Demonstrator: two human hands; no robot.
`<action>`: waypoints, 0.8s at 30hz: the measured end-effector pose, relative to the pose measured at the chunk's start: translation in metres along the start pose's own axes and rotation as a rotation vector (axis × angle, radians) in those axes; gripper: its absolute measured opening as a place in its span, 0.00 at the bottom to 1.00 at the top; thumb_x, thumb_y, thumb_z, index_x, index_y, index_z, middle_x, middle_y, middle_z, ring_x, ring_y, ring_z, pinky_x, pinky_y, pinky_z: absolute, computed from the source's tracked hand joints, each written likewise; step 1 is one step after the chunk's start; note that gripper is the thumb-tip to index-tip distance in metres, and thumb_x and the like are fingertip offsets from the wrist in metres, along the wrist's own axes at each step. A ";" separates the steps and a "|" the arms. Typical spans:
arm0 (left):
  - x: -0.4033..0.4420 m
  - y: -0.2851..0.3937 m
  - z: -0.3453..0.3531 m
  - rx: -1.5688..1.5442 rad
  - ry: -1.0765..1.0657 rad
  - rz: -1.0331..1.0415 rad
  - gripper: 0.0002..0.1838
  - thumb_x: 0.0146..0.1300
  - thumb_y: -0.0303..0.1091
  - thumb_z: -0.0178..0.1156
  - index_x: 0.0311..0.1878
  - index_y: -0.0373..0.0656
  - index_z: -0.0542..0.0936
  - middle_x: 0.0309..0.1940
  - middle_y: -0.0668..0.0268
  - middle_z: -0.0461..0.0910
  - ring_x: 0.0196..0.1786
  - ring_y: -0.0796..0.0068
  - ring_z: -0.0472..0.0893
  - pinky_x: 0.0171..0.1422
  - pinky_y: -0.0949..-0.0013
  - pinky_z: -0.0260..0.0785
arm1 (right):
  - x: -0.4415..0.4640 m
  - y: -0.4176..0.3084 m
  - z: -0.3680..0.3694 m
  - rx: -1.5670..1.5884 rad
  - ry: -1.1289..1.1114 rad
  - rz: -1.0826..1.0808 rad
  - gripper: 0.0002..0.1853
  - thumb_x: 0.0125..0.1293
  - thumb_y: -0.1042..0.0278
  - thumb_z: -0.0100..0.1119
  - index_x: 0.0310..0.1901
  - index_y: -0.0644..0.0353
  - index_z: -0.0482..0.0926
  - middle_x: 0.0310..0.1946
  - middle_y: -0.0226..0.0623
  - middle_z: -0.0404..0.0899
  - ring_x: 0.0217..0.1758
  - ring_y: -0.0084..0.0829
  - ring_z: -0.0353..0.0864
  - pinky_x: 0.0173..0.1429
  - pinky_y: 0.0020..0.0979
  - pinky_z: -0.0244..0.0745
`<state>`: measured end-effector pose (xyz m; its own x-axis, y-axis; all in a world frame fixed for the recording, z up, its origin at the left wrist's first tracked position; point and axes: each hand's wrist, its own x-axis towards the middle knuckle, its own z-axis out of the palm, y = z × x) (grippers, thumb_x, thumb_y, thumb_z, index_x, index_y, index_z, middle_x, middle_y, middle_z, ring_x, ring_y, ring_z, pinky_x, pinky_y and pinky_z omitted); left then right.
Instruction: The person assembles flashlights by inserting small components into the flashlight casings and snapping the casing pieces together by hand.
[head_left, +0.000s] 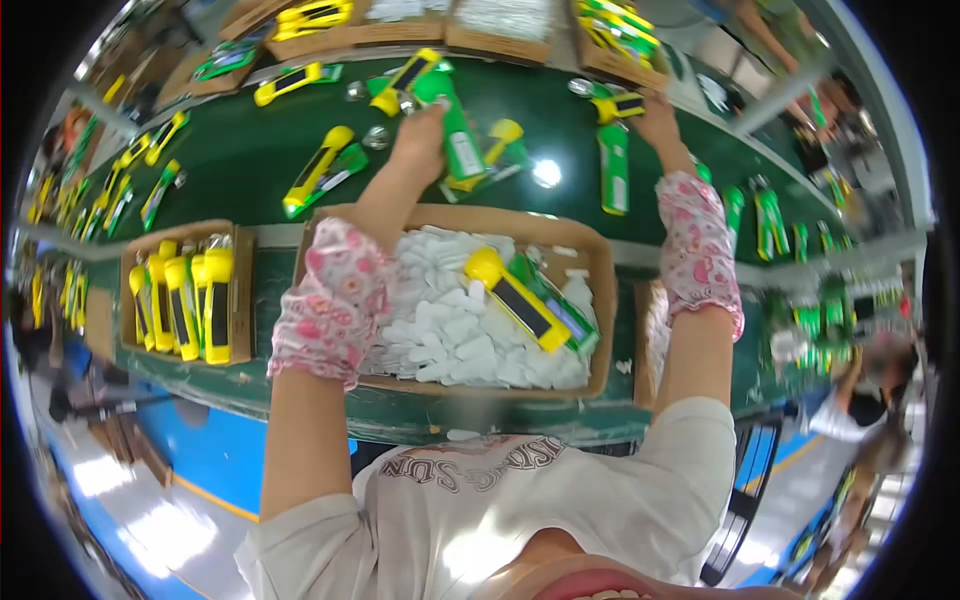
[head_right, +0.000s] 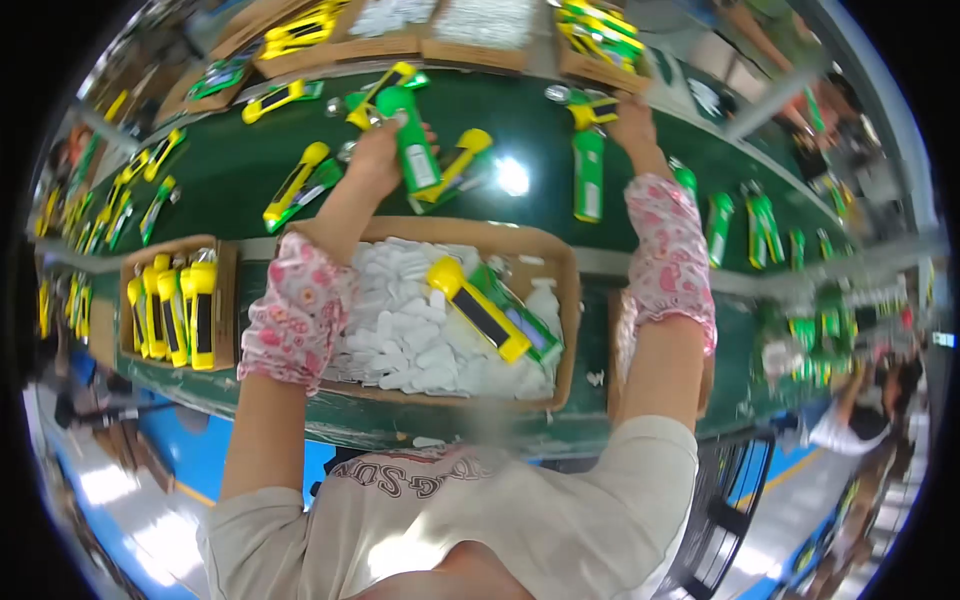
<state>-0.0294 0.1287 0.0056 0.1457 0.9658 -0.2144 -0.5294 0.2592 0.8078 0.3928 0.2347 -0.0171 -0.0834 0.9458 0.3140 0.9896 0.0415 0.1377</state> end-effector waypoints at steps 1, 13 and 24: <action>0.008 -0.002 0.001 -0.018 0.091 -0.018 0.14 0.73 0.34 0.41 0.53 0.36 0.69 0.41 0.53 0.76 0.44 0.55 0.80 0.51 0.48 0.76 | 0.010 -0.003 0.001 -0.008 -0.046 0.068 0.30 0.54 0.64 0.66 0.61 0.52 0.69 0.58 0.43 0.71 0.61 0.46 0.71 0.61 0.46 0.71; 0.063 -0.015 -0.058 0.690 0.357 -0.030 0.11 0.62 0.42 0.63 0.38 0.44 0.81 0.30 0.67 0.78 0.31 0.72 0.76 0.33 0.62 0.67 | 0.050 0.037 0.055 -0.299 -0.068 -0.088 0.15 0.60 0.71 0.55 0.49 0.46 0.71 0.46 0.32 0.75 0.55 0.36 0.76 0.51 0.49 0.72; -0.002 -0.029 0.025 0.753 -0.077 0.275 0.25 0.61 0.47 0.62 0.50 0.33 0.78 0.43 0.51 0.81 0.42 0.60 0.82 0.48 0.64 0.74 | -0.082 -0.026 -0.145 0.342 0.137 -0.174 0.31 0.45 0.56 0.75 0.52 0.58 0.77 0.46 0.46 0.76 0.49 0.49 0.78 0.52 0.42 0.75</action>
<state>0.0069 0.1193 -0.0037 0.1641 0.9845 0.0626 0.1465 -0.0871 0.9854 0.3565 0.1094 0.0902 -0.2450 0.8645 0.4388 0.9393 0.3237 -0.1134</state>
